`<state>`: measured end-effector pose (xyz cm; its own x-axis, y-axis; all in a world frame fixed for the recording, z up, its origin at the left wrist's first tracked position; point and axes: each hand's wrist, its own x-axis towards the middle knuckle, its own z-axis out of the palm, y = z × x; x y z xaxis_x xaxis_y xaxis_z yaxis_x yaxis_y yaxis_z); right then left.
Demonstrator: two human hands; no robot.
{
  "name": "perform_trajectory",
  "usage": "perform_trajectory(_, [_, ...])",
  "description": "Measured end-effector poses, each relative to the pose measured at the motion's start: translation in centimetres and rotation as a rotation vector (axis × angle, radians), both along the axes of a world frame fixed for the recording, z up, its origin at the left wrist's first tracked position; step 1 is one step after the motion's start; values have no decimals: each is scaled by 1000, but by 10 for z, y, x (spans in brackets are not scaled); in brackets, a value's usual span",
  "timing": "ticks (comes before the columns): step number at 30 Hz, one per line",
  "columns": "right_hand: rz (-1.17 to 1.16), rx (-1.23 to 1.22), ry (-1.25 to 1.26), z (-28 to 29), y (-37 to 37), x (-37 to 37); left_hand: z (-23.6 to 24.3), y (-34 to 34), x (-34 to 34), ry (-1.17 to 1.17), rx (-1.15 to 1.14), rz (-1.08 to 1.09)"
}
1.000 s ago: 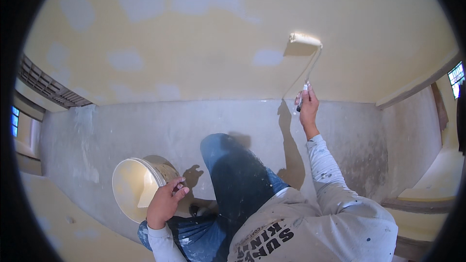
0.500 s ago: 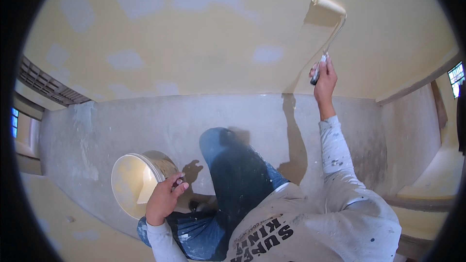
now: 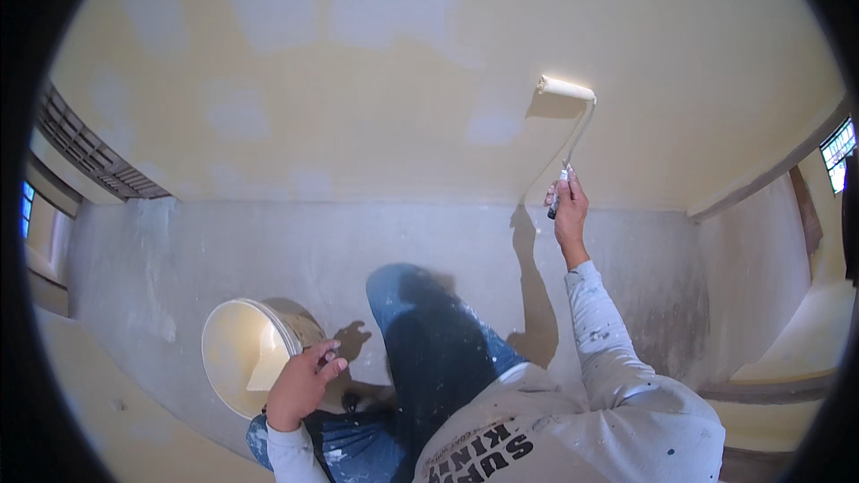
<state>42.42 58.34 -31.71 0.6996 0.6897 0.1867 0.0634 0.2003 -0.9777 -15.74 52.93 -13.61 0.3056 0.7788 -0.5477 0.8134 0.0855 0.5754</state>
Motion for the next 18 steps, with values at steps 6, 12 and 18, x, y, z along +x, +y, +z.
perform_trajectory(6, [-63, 84, -118, 148, 29, 3, 10, 1, 7, -18, -13, 8])
perform_trajectory(12, [-16, 191, -139, 213, 52, 9, 13, -2, 6, 8, 3, -10])
perform_trajectory(18, [-3, 41, -113, 139, 34, -12, 1, -2, 2, -80, 21, 26])
